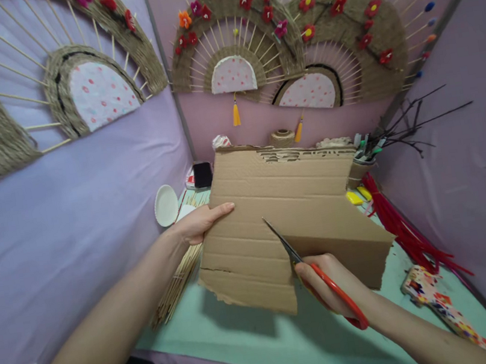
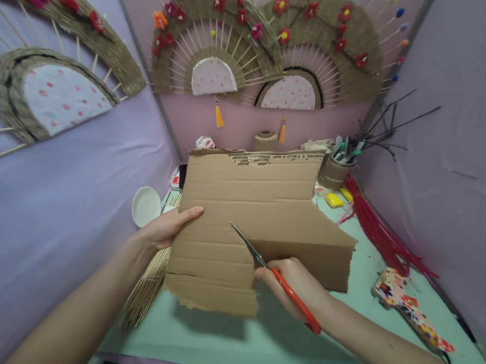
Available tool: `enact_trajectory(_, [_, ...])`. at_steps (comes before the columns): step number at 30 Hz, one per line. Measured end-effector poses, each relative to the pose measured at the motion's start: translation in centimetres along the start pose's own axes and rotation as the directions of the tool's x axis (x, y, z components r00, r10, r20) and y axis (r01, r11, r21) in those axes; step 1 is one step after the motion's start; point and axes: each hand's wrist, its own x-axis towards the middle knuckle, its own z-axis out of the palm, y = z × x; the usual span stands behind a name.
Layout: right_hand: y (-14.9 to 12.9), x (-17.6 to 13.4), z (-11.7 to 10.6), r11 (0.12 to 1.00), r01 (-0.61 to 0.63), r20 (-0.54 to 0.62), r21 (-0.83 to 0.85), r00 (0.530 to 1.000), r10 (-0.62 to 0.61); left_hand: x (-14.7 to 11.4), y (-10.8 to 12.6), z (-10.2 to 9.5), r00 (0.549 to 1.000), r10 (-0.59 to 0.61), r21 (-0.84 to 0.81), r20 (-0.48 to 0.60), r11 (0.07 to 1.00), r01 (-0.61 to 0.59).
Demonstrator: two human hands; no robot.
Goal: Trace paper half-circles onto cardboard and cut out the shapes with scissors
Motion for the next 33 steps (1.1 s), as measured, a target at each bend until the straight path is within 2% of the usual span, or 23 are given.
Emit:
enact_trajectory(5, [0.6, 0.4, -0.2, 0.999, -0.023, -0.025, -0.032, 0.999, 0.022, 0.8, 0.2, -0.1, 1.0, -0.008, 0.011, 0.024, 1.0, 0.008])
enact_trajectory(11, [-0.7, 1.0, -1.1, 0.997, -0.036, 0.06, -0.066, 0.997, 0.04, 1.0, 0.7, 0.6, 1.0, -0.017, 0.052, 0.018, 0.999, 0.016])
enact_trajectory(16, [-1.1, 1.7, -1.4, 1.0, -0.012, 0.113, -0.006, 0.994, 0.013, 0.8, 1.7, 0.8, 0.998, 0.013, 0.087, 0.054, 0.996, -0.017])
enact_trajectory(18, [-1.0, 1.9, -1.3, 1.0, -0.022, 0.091, -0.02, 0.996, 0.023, 0.8, 2.1, 0.8, 0.998, 0.019, 0.086, 0.065, 0.996, -0.024])
enact_trajectory(22, [-0.3, 2.4, -1.3, 0.996, -0.016, -0.026, -0.088, 1.0, 0.014, 1.2, 2.5, 1.0, 0.996, 0.044, 0.077, 0.075, 0.996, -0.05])
enact_trajectory(28, [1.0, 2.4, -1.4, 0.994, -0.015, -0.091, -0.105, 0.996, 0.005, 2.2, 0.9, 1.0, 0.998, 0.02, 0.035, 0.065, 0.999, -0.022])
enact_trajectory(33, [2.4, 2.5, -1.6, 0.995, -0.029, -0.015, -0.096, 1.0, 0.028, 2.2, 0.9, -0.7, 1.0, 0.024, 0.01, -0.004, 1.0, -0.024])
